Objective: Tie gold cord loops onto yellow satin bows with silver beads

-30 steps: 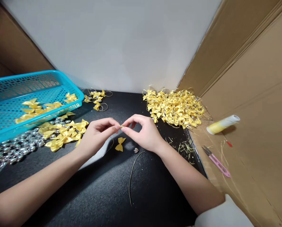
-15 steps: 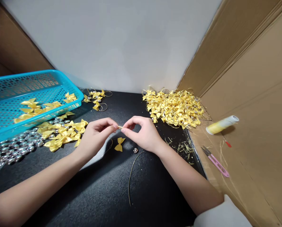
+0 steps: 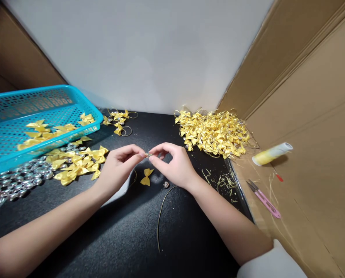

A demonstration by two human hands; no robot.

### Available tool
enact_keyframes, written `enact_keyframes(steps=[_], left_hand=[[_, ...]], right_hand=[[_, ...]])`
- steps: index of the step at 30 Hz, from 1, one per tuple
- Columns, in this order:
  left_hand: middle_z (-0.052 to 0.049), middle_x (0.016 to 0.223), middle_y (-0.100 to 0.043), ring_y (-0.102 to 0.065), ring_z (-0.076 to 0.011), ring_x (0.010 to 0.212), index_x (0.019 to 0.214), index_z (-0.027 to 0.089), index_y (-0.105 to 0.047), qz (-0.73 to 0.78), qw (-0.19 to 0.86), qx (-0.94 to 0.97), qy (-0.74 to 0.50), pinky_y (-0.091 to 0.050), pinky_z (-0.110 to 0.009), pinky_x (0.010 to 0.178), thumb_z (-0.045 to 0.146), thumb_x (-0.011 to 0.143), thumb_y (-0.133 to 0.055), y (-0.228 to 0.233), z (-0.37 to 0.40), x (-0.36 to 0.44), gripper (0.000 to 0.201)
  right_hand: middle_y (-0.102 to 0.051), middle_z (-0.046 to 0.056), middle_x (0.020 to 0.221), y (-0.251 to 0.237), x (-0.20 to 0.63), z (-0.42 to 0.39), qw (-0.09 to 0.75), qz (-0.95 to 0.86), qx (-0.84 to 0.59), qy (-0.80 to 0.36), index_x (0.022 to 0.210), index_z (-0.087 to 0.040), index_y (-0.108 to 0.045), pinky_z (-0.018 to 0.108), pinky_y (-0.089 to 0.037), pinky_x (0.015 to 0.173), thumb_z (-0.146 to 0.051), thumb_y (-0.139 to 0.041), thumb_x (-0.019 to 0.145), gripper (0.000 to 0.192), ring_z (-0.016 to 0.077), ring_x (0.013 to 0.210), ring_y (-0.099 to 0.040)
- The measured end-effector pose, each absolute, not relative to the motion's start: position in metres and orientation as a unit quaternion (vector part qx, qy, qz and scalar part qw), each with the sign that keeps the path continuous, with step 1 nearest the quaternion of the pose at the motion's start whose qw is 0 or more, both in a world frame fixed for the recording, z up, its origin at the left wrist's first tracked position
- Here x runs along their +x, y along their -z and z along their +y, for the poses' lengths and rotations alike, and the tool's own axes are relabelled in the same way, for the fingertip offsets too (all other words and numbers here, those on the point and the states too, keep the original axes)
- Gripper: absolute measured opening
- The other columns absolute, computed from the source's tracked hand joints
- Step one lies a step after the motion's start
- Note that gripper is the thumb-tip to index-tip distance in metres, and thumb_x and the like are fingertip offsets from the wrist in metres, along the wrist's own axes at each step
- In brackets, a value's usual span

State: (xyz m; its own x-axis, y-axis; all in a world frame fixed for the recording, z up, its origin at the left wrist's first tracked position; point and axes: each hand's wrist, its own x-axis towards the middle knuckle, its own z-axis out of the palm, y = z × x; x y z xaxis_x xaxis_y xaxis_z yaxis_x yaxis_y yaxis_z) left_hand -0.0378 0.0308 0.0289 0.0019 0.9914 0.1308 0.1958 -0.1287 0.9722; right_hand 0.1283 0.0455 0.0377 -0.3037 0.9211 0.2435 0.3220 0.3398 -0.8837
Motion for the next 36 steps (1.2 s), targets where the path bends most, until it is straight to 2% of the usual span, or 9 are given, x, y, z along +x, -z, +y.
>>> enact_keyframes(steps=[3,9,16,24,29,31,36], left_hand=[[0.002,0.063,-0.063,-0.056,-0.0140,0.064,0.062,0.017,-0.063,0.513,0.412,0.580,-0.480,-0.044,-0.025,0.066,0.023,0.074,-0.061,-0.028,0.030,-0.037,0.013],[0.002,0.064,-0.064,-0.058,-0.0140,0.066,0.062,0.018,-0.064,0.520,0.389,0.580,-0.492,-0.045,-0.025,0.066,0.020,0.073,-0.059,-0.026,0.029,-0.037,0.012],[0.002,0.065,-0.064,-0.057,-0.0134,0.066,0.062,0.018,-0.064,0.533,0.382,0.568,-0.497,-0.044,-0.024,0.066,0.021,0.074,-0.059,-0.027,0.027,-0.035,0.013],[0.004,0.060,-0.059,-0.053,-0.0111,0.062,0.061,0.017,-0.062,0.531,0.412,0.535,-0.512,-0.043,-0.022,0.064,0.022,0.074,-0.060,-0.023,0.028,-0.033,0.014],[0.004,0.060,-0.057,-0.050,-0.0111,0.061,0.062,0.017,-0.061,0.532,0.397,0.548,-0.508,-0.040,-0.023,0.063,0.024,0.075,-0.060,-0.021,0.029,-0.034,0.015],[0.004,0.060,-0.056,-0.049,-0.0114,0.061,0.062,0.017,-0.061,0.533,0.387,0.566,-0.496,-0.040,-0.023,0.063,0.025,0.076,-0.060,-0.020,0.029,-0.034,0.016],[0.003,0.061,-0.056,-0.048,-0.0116,0.062,0.065,0.016,-0.061,0.529,0.390,0.591,-0.467,-0.038,-0.024,0.061,0.028,0.079,-0.059,-0.019,0.028,-0.034,0.018]], right_hand=[[-0.069,0.001,0.070,-0.038,0.127,0.045,0.385,-0.718,-0.447,-0.369,0.072,-0.018,-0.067,0.028,-0.050,0.066,-0.021,-0.064,0.078,0.008,0.0140,0.068,-0.062],[-0.068,0.000,0.067,-0.038,0.126,0.043,0.375,-0.716,-0.441,-0.389,0.067,-0.017,-0.066,0.027,-0.050,0.067,-0.018,-0.064,0.077,0.009,0.0131,0.065,-0.062],[-0.067,0.000,0.066,-0.037,0.125,0.042,0.381,-0.704,-0.444,-0.402,0.066,-0.018,-0.065,0.028,-0.050,0.066,-0.019,-0.064,0.076,0.009,0.0136,0.064,-0.061],[-0.064,-0.001,0.063,-0.037,0.121,0.038,0.429,-0.698,-0.452,-0.353,0.064,-0.018,-0.063,0.027,-0.048,0.064,-0.016,-0.062,0.073,0.009,0.0132,0.062,-0.058],[-0.065,0.001,0.073,-0.034,0.122,0.037,0.463,-0.703,-0.445,-0.303,0.075,-0.017,-0.065,0.028,-0.048,0.067,-0.016,-0.063,0.074,0.003,0.0138,0.067,-0.058],[-0.066,0.002,0.076,-0.034,0.123,0.038,0.455,-0.718,-0.440,-0.290,0.079,-0.017,-0.066,0.028,-0.048,0.068,-0.017,-0.064,0.076,0.004,0.0140,0.069,-0.058],[-0.065,0.000,0.069,-0.033,0.123,0.040,0.428,-0.728,-0.445,-0.298,0.071,-0.018,-0.065,0.028,-0.047,0.067,-0.016,-0.061,0.081,0.011,0.0136,0.066,-0.058]])
